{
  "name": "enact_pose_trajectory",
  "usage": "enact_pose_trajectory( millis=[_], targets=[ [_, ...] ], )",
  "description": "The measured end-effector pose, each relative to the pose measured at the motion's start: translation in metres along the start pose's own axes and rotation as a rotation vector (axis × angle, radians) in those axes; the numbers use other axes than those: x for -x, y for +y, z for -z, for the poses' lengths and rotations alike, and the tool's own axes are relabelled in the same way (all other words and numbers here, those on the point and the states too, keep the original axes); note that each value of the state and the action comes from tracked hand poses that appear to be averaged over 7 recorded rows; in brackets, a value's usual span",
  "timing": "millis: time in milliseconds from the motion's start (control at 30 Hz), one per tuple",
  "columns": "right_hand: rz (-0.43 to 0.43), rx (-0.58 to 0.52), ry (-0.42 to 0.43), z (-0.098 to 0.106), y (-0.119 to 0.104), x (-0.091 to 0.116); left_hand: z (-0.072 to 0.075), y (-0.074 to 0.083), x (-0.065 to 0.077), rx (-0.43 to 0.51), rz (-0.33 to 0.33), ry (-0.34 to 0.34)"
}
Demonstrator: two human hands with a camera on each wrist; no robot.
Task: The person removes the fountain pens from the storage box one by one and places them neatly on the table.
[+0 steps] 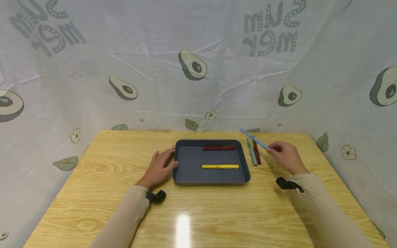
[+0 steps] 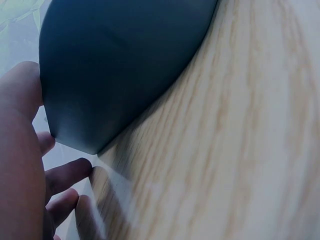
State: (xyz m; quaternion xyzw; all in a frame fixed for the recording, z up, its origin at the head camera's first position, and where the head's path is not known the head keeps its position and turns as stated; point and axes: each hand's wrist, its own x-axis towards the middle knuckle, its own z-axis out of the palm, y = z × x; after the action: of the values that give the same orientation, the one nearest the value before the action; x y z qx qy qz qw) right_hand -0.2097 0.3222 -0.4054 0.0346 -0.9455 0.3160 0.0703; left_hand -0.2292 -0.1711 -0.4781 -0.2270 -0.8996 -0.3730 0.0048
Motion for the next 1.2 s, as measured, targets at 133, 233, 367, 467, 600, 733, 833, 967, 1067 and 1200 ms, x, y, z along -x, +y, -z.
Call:
enact_pose_trajectory(
  millis=[133,233,367,467,600,733,833,967,1067,1200],
  targets=[
    [-0.018,0.004,0.014,-0.001,0.008,0.002,0.000,0.000,0.001,0.004,-0.010,0.010],
    [-0.024,-0.001,0.020,-0.002,0.012,0.003,-0.001,0.000,0.001,0.003,-0.014,0.015],
    [-0.025,0.011,0.051,-0.002,0.016,0.004,-0.001,-0.001,0.000,0.002,-0.011,0.017],
    [-0.033,0.023,0.069,-0.001,0.017,0.005,-0.001,-0.001,0.000,0.002,-0.004,0.015],
    [-0.043,0.022,0.078,-0.001,0.018,0.006,-0.001,0.000,0.000,0.001,0.002,0.009],
    [-0.046,0.033,0.093,-0.002,0.020,0.008,-0.002,0.001,0.001,0.001,0.004,0.003],
    [-0.050,0.042,0.106,-0.004,0.023,0.010,-0.002,0.002,0.001,0.004,0.004,0.004],
    [-0.053,0.038,0.114,-0.006,0.026,0.011,-0.003,0.002,0.001,0.002,0.000,0.009],
    [-0.062,0.031,0.108,-0.007,0.026,0.011,-0.003,0.001,0.001,-0.002,-0.003,0.014],
    [-0.099,0.011,0.062,-0.008,0.023,0.011,-0.001,0.002,0.001,0.005,0.000,0.017]
  ],
)
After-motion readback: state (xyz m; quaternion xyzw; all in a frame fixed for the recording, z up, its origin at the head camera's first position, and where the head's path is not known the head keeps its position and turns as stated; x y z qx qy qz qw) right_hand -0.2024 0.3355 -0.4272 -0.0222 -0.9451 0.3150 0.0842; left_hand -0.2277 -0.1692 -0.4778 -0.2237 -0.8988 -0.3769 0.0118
